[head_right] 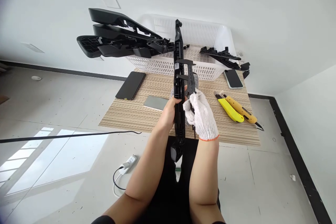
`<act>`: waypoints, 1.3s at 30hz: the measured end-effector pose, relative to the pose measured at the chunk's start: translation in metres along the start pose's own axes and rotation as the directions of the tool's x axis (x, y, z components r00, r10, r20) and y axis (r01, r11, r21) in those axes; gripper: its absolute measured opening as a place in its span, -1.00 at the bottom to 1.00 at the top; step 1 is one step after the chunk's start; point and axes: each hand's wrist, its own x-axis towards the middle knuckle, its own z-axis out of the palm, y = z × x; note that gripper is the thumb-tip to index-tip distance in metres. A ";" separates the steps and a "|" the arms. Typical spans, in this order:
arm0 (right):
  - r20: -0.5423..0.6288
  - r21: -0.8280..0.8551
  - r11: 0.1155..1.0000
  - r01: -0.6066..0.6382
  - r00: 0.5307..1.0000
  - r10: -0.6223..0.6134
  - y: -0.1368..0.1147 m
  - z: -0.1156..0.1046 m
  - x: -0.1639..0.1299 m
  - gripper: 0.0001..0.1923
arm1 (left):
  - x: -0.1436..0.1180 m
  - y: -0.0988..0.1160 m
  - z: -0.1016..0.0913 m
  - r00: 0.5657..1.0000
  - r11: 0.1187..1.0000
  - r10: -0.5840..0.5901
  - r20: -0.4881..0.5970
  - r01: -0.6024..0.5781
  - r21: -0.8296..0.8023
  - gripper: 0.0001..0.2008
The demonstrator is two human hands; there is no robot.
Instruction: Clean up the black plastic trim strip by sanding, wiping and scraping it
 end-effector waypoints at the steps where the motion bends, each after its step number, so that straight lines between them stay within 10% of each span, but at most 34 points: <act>1: -0.014 0.000 1.000 -0.004 1.000 0.004 0.000 0.001 0.000 -0.69 | 0.001 -0.001 -0.001 1.000 0.999 0.000 -0.004 0.000 0.037 -0.71; 28: -0.088 0.004 0.999 0.033 0.996 -0.033 0.007 0.000 0.009 -0.72 | -0.005 0.013 -0.008 0.993 0.963 -0.081 0.091 0.055 0.262 -0.71; 39: -0.133 0.009 1.000 0.022 0.991 -0.020 0.010 0.002 0.014 -0.68 | -0.014 0.018 -0.051 0.771 0.882 -0.345 0.535 0.072 0.466 -0.53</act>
